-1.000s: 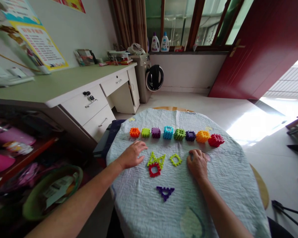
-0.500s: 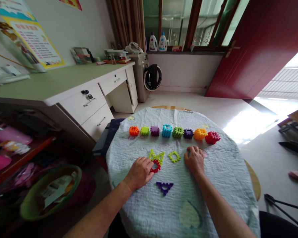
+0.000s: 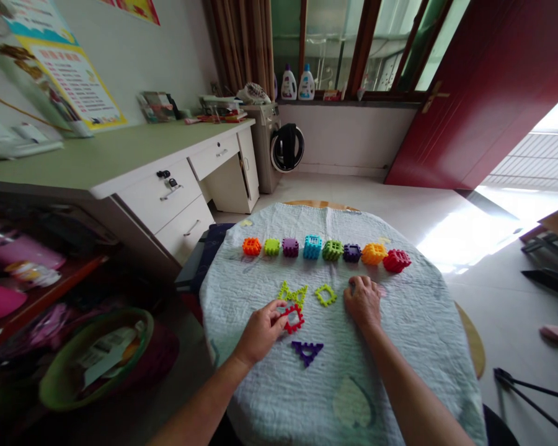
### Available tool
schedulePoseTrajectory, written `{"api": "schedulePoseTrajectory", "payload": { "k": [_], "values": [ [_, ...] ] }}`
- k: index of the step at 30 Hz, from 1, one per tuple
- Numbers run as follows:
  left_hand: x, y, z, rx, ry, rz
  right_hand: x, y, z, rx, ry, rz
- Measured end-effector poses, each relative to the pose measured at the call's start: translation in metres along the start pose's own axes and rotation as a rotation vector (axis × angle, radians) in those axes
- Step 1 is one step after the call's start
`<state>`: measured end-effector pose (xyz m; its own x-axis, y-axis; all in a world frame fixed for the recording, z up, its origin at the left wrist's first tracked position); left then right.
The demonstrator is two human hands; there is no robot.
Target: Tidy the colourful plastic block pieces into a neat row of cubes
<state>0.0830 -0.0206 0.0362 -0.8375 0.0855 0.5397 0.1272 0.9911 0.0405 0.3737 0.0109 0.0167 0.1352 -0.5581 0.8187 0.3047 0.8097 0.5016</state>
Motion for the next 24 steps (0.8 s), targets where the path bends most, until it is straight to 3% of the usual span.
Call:
{"api": "schedulePoseTrajectory", "payload": {
  "k": [5,10,13,18,20,24],
  "values": [
    [0.015,-0.01,-0.006,-0.263,0.247,-0.299,-0.001,0.0,-0.004,-0.004,0.038,-0.006],
    [0.027,-0.014,0.007,-0.292,0.371,-0.394,0.009,-0.001,0.0,-0.048,0.159,-0.052],
    [0.027,-0.013,0.011,-0.272,0.379,-0.384,0.026,-0.006,0.036,0.035,0.324,-0.029],
    [0.026,-0.011,0.007,-0.252,0.387,-0.367,0.037,-0.034,0.131,0.428,0.437,0.354],
    [0.026,-0.012,0.007,-0.251,0.388,-0.368,0.033,-0.043,0.147,0.471,0.405,0.444],
    [0.026,-0.012,0.009,-0.251,0.392,-0.377,0.022,-0.05,0.156,0.466,0.367,0.502]
  ]
}}
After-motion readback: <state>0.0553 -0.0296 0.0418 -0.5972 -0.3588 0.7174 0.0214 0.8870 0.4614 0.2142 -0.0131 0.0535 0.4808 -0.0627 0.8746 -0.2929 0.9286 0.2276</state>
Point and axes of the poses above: each hand's wrist, its own y-axis towards the middle knuckle, its own x-axis out of the back of the hand, z = x × y, the point moved 7 cm from there along y, towards the middle knuckle, and after that the axes turned 12 degrees about -z, right-handed, at the moved point
